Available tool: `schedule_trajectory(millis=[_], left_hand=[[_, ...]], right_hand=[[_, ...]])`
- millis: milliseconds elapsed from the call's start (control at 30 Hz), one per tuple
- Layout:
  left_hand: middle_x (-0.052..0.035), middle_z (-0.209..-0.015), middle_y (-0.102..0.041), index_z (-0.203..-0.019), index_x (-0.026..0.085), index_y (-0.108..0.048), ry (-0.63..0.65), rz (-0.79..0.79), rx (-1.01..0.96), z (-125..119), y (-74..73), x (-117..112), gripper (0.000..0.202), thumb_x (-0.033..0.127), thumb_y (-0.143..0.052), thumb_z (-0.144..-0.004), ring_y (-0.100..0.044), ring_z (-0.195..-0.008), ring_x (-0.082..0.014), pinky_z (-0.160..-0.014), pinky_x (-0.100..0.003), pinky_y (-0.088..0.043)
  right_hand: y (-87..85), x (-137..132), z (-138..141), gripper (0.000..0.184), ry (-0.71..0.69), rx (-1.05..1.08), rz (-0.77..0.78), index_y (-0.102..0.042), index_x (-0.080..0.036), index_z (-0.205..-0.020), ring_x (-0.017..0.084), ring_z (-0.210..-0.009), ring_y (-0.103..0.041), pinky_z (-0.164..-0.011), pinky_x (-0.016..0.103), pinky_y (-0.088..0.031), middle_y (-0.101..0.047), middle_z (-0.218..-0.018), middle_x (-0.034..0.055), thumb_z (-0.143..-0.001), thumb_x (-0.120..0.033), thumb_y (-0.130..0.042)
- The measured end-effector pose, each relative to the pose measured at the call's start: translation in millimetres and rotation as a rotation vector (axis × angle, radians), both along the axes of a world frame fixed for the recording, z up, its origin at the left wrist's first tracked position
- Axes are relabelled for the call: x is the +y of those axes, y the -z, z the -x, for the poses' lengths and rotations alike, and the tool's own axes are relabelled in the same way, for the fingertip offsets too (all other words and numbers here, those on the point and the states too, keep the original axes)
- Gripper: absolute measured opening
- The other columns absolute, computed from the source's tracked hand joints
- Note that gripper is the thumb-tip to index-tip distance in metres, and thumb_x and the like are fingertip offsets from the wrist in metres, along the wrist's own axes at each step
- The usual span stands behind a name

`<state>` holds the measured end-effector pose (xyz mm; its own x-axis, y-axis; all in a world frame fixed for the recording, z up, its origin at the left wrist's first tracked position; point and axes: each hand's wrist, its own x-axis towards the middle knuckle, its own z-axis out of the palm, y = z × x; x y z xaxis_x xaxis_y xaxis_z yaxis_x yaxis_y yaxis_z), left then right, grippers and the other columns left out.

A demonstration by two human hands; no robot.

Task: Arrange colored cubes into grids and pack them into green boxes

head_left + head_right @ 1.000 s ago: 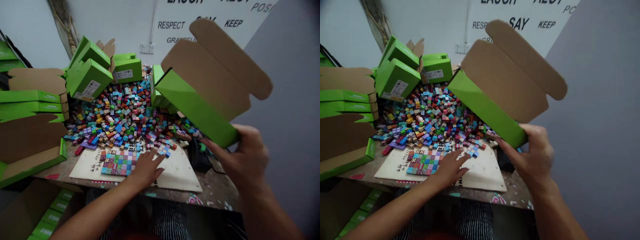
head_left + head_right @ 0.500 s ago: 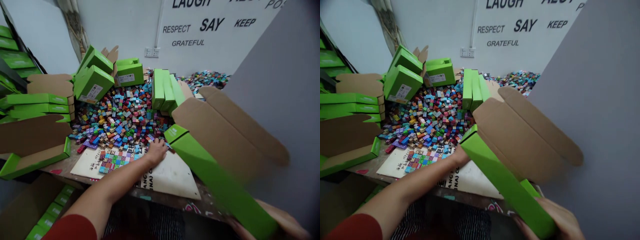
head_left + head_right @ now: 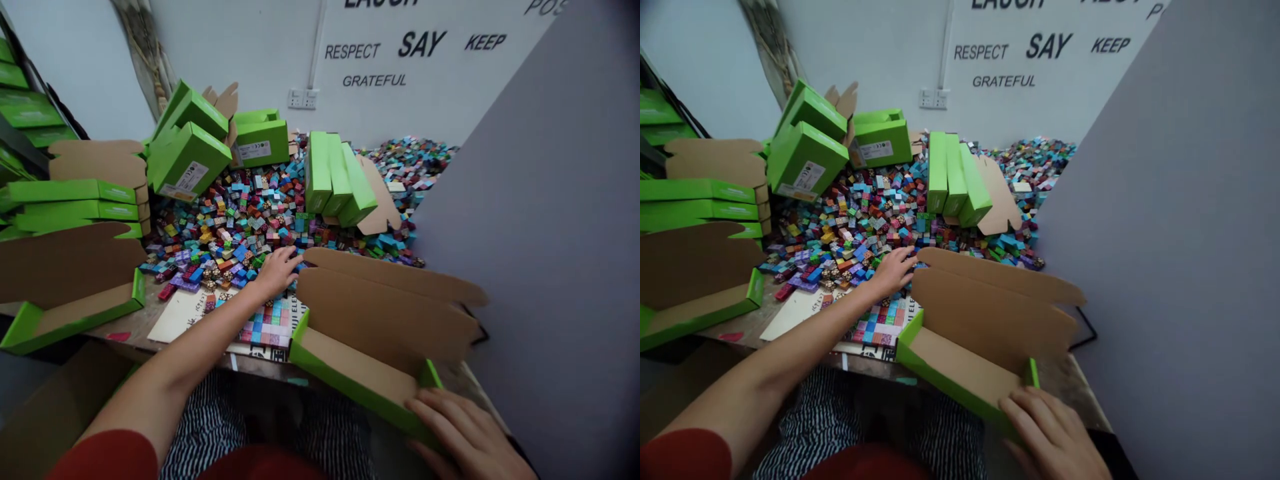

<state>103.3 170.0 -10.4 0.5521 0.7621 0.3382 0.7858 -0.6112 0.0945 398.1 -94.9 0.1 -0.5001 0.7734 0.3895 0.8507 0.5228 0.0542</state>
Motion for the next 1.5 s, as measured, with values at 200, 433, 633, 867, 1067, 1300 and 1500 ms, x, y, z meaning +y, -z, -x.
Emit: schedule_trajectory(millis=[200, 433, 633, 867, 1067, 1300, 1500], left_hand=[[-0.0072, -0.111, -0.063, -0.115, 0.020, -0.060, 0.054, 0.085, -0.486, 42, -2.5, -74, 0.024, 0.024, -0.050, -0.093, -0.057, -0.105, -0.0205, -0.090, -0.037, -0.048], [-0.0039, -0.108, -0.067, -0.103, 0.021, -0.065, 0.263, 0.187, -0.306, 24, 16.3, -137, 0.016, 0.025, -0.054, -0.092, -0.057, -0.108, -0.0202, -0.095, -0.039, -0.046], [-0.0062, -0.135, -0.052, -0.123, 0.025, -0.056, 0.107, 0.163, -0.213, 53, 15.4, -141, 0.030, 0.026, -0.050, -0.094, -0.045, -0.125, -0.0210, -0.105, -0.042, -0.039], [-0.0128, -0.148, -0.033, -0.140, 0.023, -0.034, -0.223, 0.388, -0.011, 167, -13.9, -116, 0.083, 0.049, -0.074, -0.072, -0.033, -0.133, -0.0321, -0.107, -0.049, -0.032], [-0.0158, -0.151, -0.028, -0.145, 0.021, -0.023, -0.122, 0.568, 0.225, 177, -9.5, -89, 0.113, 0.052, -0.084, -0.055, -0.019, -0.139, -0.0392, -0.111, -0.056, -0.019], [-0.0137, -0.151, -0.029, -0.145, 0.025, -0.026, -0.091, 0.549, 0.216, 185, -7.0, -85, 0.109, 0.056, -0.082, -0.057, -0.016, -0.140, -0.0380, -0.111, -0.055, -0.017], [-0.0153, -0.149, -0.031, -0.145, 0.024, -0.022, -0.151, 0.595, 0.220, 201, -8.5, -84, 0.105, 0.055, -0.079, -0.062, -0.025, -0.137, -0.0373, -0.110, -0.057, -0.019]], right_hand=[[22.2, 39, 15, 0.032, 0.076, 0.020, 0.135, -0.063, -0.025, -0.092, 0.021, -0.089, -0.056, -0.070, 0.032, -0.039, -0.067, -0.083, 0.0039, -0.098, -0.031, -0.032], [33.8, 63, 18, 0.031, 0.118, -0.036, 0.267, -0.059, -0.024, -0.075, 0.019, -0.072, -0.052, -0.063, 0.031, -0.032, -0.061, -0.069, 0.0031, -0.094, -0.035, -0.037], [13.0, 75, 23, 0.025, 0.094, 0.036, 0.210, -0.063, -0.027, -0.098, 0.027, -0.088, -0.060, -0.069, 0.039, -0.042, -0.069, -0.089, 0.0078, -0.089, -0.043, -0.047], [-37.2, 132, 130, 0.035, -0.187, 0.144, 0.392, -0.059, -0.023, -0.117, 0.026, -0.109, -0.054, -0.090, 0.039, -0.045, -0.062, -0.116, 0.0098, -0.088, -0.041, -0.052], [-18.2, 177, 193, 0.095, -0.079, -0.267, 0.599, -0.048, -0.018, -0.137, 0.045, -0.126, -0.036, -0.105, 0.057, -0.025, -0.053, -0.128, 0.0196, -0.053, -0.048, -0.083], [1.8, 181, 187, 0.092, -0.126, -0.204, 0.588, -0.045, -0.024, -0.139, 0.039, -0.119, -0.045, -0.107, 0.057, -0.021, -0.051, -0.128, 0.0165, -0.056, -0.046, -0.079], [-1.3, 183, 190, 0.096, -0.104, -0.200, 0.647, -0.040, -0.026, -0.142, 0.045, -0.120, -0.042, -0.101, 0.072, -0.011, -0.048, -0.131, 0.0194, -0.056, -0.045, -0.079]])
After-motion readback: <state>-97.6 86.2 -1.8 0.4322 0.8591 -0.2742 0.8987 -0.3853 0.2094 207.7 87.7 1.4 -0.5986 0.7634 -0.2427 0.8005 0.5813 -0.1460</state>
